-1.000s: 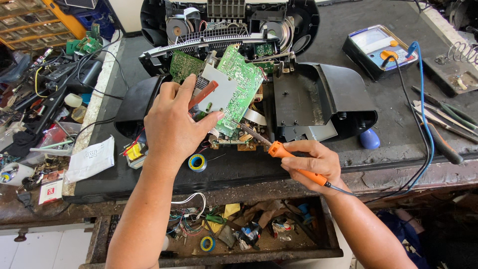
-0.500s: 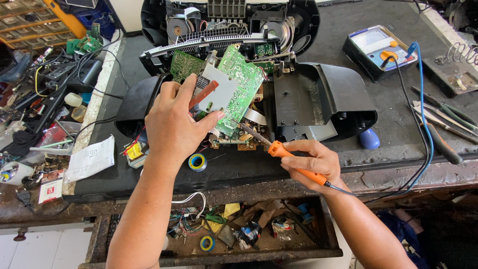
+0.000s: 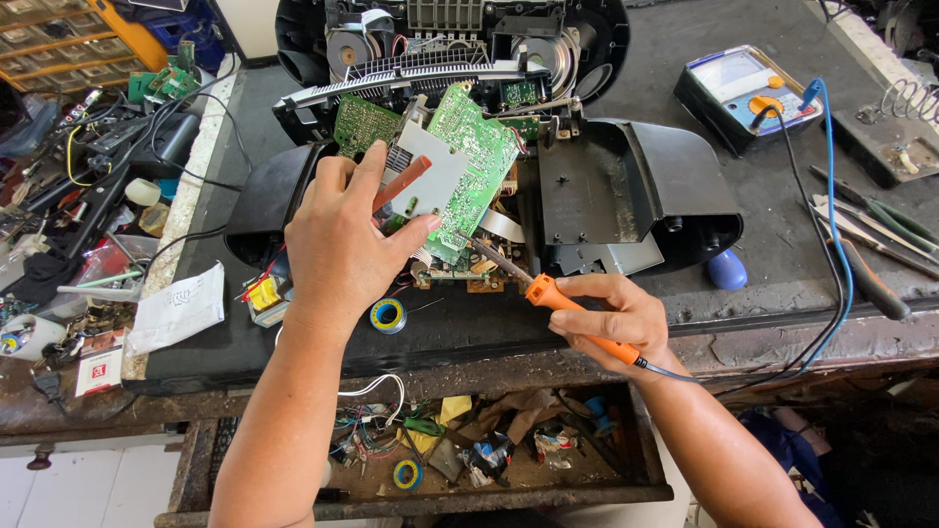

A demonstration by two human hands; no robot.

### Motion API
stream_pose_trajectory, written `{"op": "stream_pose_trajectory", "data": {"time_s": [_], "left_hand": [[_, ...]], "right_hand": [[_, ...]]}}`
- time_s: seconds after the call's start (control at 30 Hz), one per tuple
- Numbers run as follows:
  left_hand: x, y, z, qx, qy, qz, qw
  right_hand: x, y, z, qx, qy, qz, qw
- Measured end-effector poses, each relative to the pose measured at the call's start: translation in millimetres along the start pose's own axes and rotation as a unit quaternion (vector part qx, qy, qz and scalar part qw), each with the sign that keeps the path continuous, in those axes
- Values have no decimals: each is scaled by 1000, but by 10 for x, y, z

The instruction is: The person uses a soldering iron to work on a circuit board inside a disassembled electronic device. They then use pliers to remove a small component from the board and continue manipulating the internal parts.

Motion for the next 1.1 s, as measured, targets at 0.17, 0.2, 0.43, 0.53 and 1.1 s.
{"op": "stream_pose_trajectory", "data": {"time_s": [0.17, 0.2, 0.43, 0.53, 1.1], "left_hand": [[-19, -20, -9, 5, 4, 5, 1000], [-3, -12, -13, 5, 3, 5, 1000], [1, -12, -4, -10, 15, 12, 1000], [3, 8, 30, -12, 16, 10, 1000], [50, 26, 13, 61, -47, -33, 996]], "right_hand": [[59, 27, -75, -59, -8, -22, 998], [66, -22, -129, -58, -7, -22, 998], [186, -130, -241, -42, 5, 32, 999], [205, -89, -116, -16, 6, 42, 999], [334, -197, -1886, 77, 233, 159, 956]]}}
Point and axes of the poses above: each hand's wrist, its own z-axis away from the middle knuckle, its own y-axis out of the palm, x = y × z, the point moved 3 cm from there along -z, towards the middle knuckle, and after that the axes turned 6 degrees about -y, right-handed, at the moved point
